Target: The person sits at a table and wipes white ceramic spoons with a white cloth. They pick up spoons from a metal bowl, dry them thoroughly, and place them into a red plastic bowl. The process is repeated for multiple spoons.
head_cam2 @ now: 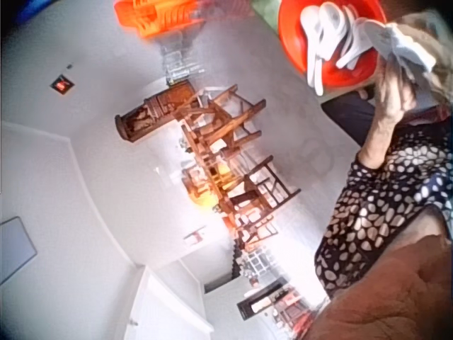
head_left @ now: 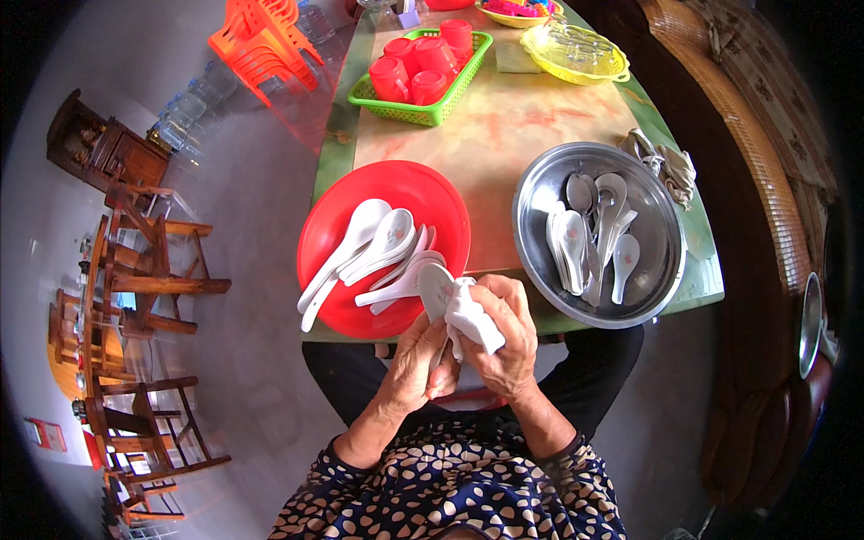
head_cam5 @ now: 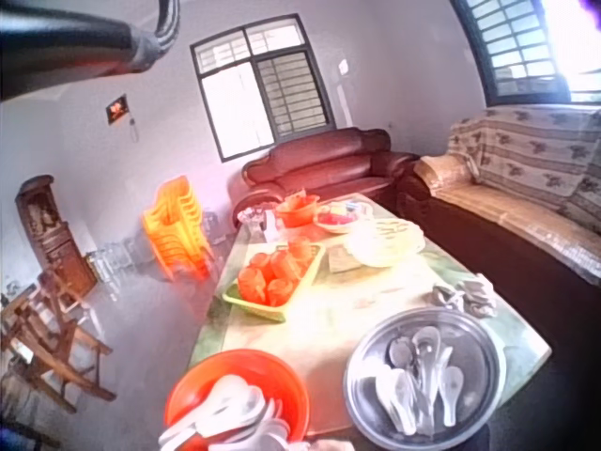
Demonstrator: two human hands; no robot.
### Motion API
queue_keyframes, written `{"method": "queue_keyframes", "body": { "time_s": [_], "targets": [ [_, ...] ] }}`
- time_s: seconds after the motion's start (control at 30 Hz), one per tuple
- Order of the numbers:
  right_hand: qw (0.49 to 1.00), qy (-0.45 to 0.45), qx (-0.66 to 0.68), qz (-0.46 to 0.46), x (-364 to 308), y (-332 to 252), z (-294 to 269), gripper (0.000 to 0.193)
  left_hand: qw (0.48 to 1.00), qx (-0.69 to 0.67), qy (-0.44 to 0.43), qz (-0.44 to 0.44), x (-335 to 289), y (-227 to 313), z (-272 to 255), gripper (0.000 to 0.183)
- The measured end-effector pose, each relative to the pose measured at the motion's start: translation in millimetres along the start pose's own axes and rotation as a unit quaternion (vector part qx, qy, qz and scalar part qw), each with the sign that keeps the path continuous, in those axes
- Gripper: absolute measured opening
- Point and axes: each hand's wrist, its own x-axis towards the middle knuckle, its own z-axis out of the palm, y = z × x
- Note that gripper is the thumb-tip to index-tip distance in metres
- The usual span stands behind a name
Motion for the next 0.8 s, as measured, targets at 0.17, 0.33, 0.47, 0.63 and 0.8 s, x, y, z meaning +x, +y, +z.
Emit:
{"method": "queue_keyframes", "body": {
  "time_s": [0.17, 0.33, 0.47, 0.63, 0.8],
  "targets": [
    [0.979, -0.064, 0.144, 0.132, 22, -1, -14, 0.037, 0.999, 0.007, -0.037, -0.032, -3, 1, -1, 0.029],
    [0.950, -0.099, 0.263, 0.134, 19, 8, -21, 0.040, 0.996, -0.031, -0.070, -0.042, -2, -2, -3, 0.030],
    [0.966, -0.085, 0.237, 0.063, 0, 4, -19, 0.046, 0.997, -0.021, -0.052, -0.053, -2, 6, 5, 0.032],
    [0.925, -0.119, 0.339, 0.125, 11, 0, -26, 0.041, 0.992, -0.019, -0.096, -0.080, -7, -3, -9, 0.030],
    [0.893, -0.144, 0.394, 0.164, 20, 6, -25, 0.028, 0.980, -0.011, -0.144, -0.134, -11, -2, -6, 0.029]
  ]
}}
